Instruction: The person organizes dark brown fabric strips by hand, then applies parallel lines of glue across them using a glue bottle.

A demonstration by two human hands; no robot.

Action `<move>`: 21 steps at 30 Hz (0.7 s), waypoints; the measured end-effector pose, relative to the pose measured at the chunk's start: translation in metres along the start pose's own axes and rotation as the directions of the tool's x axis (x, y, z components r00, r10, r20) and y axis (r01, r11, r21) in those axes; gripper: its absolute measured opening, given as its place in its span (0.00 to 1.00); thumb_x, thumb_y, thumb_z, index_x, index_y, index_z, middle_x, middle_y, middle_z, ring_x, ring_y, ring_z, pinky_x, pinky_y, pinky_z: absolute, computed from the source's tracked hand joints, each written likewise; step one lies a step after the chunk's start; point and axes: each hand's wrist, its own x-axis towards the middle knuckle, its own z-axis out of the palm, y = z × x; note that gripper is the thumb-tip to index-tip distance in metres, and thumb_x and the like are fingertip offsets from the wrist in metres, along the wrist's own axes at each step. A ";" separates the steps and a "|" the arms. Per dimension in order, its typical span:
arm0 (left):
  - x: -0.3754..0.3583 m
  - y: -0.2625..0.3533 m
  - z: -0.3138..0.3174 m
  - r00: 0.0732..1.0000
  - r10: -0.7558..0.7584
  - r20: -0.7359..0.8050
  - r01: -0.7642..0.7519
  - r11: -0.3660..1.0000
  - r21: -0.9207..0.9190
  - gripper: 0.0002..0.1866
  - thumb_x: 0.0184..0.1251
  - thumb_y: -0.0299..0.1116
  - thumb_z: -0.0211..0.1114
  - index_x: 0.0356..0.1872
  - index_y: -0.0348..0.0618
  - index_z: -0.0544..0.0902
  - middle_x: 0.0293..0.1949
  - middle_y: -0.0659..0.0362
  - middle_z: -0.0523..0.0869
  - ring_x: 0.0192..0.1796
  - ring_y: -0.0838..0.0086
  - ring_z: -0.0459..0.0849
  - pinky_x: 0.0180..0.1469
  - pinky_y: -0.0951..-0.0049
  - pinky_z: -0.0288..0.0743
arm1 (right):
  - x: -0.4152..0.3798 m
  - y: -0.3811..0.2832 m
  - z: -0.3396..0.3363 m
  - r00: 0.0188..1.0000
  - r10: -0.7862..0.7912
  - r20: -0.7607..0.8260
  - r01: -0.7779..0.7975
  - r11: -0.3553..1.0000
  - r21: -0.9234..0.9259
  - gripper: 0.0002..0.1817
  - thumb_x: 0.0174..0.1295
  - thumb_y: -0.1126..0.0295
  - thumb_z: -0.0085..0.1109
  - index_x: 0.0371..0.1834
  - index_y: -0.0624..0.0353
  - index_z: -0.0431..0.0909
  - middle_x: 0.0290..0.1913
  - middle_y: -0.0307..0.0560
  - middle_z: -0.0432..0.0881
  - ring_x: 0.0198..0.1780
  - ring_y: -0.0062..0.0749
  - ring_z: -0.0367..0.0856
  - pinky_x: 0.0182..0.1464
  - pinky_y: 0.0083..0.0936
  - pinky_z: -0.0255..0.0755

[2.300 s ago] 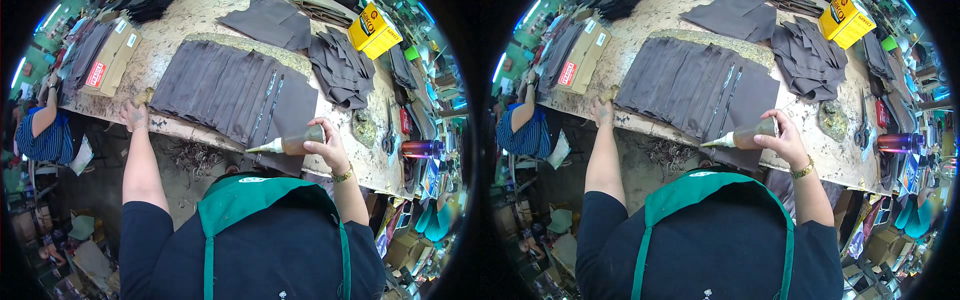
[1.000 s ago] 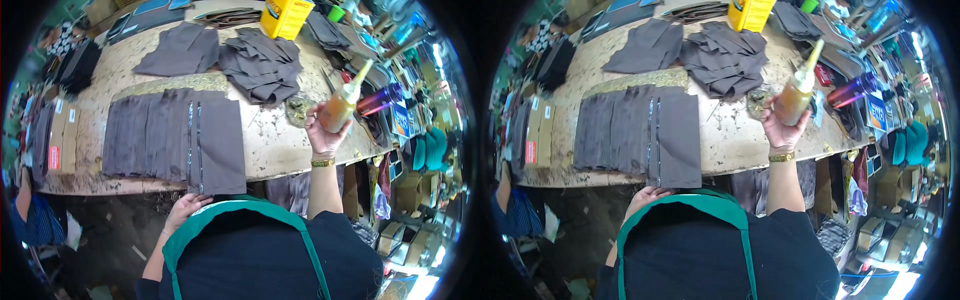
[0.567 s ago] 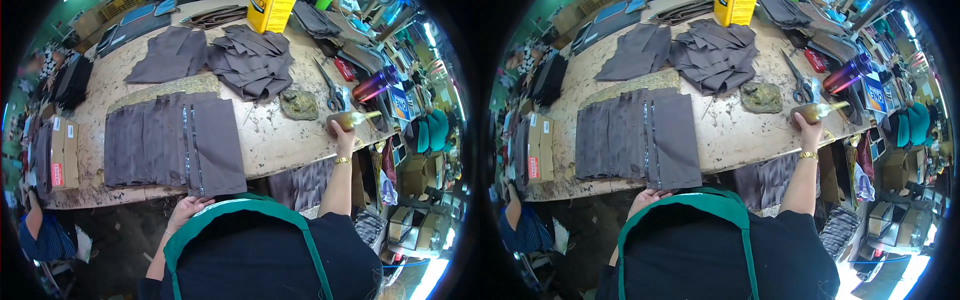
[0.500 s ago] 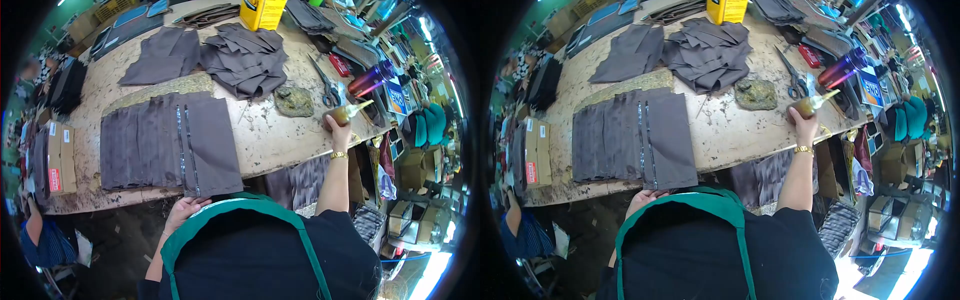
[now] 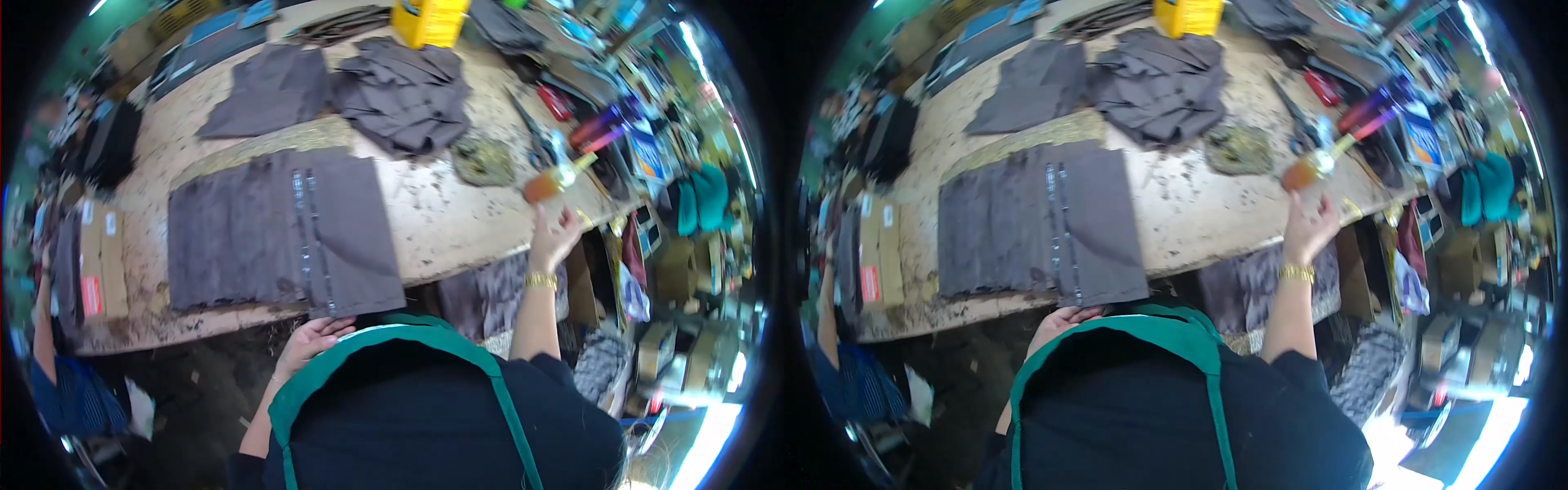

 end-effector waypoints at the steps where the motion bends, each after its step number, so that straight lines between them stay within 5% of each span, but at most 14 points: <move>1: 0.001 -0.002 -0.004 1.000 -0.015 0.001 0.015 1.000 0.022 0.29 0.57 0.24 0.59 0.59 0.28 0.61 0.58 0.47 0.68 0.60 0.66 0.69 0.61 0.71 0.63 | -0.008 -0.012 -0.001 0.988 -0.110 0.111 0.098 0.989 0.108 0.23 0.47 0.64 0.65 0.44 0.65 0.72 0.43 0.52 0.75 0.44 0.35 0.73 0.44 0.28 0.68; 2: -0.001 -0.001 -0.003 0.999 0.008 -0.034 -0.008 1.000 0.006 0.29 0.57 0.24 0.59 0.59 0.28 0.61 0.58 0.47 0.68 0.60 0.66 0.69 0.61 0.71 0.63 | -0.014 -0.027 0.000 0.954 -0.219 0.207 0.174 0.961 0.216 0.17 0.50 0.66 0.63 0.40 0.64 0.74 0.40 0.51 0.76 0.42 0.34 0.73 0.42 0.27 0.68; 4: -0.001 -0.001 0.000 1.000 -0.004 0.016 0.005 0.999 -0.048 0.28 0.57 0.24 0.58 0.59 0.29 0.61 0.59 0.47 0.68 0.59 0.67 0.70 0.61 0.72 0.64 | -0.012 -0.078 0.025 0.699 -0.586 0.410 0.408 0.798 0.444 0.09 0.51 0.71 0.59 0.35 0.62 0.77 0.34 0.48 0.78 0.40 0.37 0.74 0.42 0.27 0.67; 5: 0.000 0.000 0.001 0.999 0.000 0.043 0.003 0.999 -0.052 0.27 0.58 0.23 0.58 0.59 0.30 0.62 0.59 0.47 0.67 0.59 0.68 0.70 0.60 0.73 0.65 | -0.014 -0.102 0.045 0.585 -0.654 0.480 0.402 0.747 0.529 0.08 0.51 0.71 0.58 0.34 0.61 0.77 0.34 0.47 0.78 0.41 0.39 0.73 0.44 0.28 0.67; 10: 0.004 0.000 0.008 0.999 0.027 -0.018 -0.027 0.999 0.031 0.24 0.58 0.24 0.59 0.57 0.31 0.66 0.57 0.50 0.71 0.56 0.71 0.73 0.56 0.75 0.70 | -0.037 -0.179 0.175 0.053 -0.714 0.699 0.380 0.661 0.647 0.10 0.50 0.69 0.56 0.35 0.60 0.79 0.37 0.48 0.81 0.42 0.44 0.74 0.49 0.29 0.66; 13: 0.007 -0.006 0.007 0.999 0.043 -0.022 -0.043 0.999 0.033 0.21 0.59 0.24 0.59 0.54 0.32 0.70 0.52 0.53 0.76 0.53 0.74 0.75 0.55 0.76 0.70 | -0.042 -0.201 0.181 -0.115 -0.582 0.805 0.456 0.689 0.563 0.13 0.47 0.67 0.60 0.36 0.61 0.79 0.37 0.50 0.81 0.43 0.44 0.75 0.50 0.27 0.66; 16: 0.011 -0.009 0.006 0.997 0.070 -0.043 -0.067 0.995 0.079 0.20 0.58 0.24 0.60 0.53 0.32 0.71 0.51 0.53 0.76 0.52 0.74 0.76 0.55 0.76 0.70 | -0.047 -0.200 0.187 -0.138 -0.612 0.779 0.464 0.655 0.597 0.17 0.44 0.66 0.64 0.36 0.66 0.78 0.34 0.54 0.81 0.40 0.42 0.79 0.44 0.29 0.72; 21: 0.011 -0.006 0.006 0.985 -0.073 -0.158 0.093 0.987 0.127 0.20 0.58 0.24 0.61 0.52 0.32 0.71 0.51 0.53 0.76 0.52 0.73 0.76 0.55 0.75 0.70 | -0.041 -0.203 0.184 -0.196 -0.439 0.877 0.295 0.826 0.479 0.11 0.44 0.70 0.65 0.26 0.64 0.75 0.26 0.41 0.77 0.28 0.22 0.73 0.32 0.21 0.68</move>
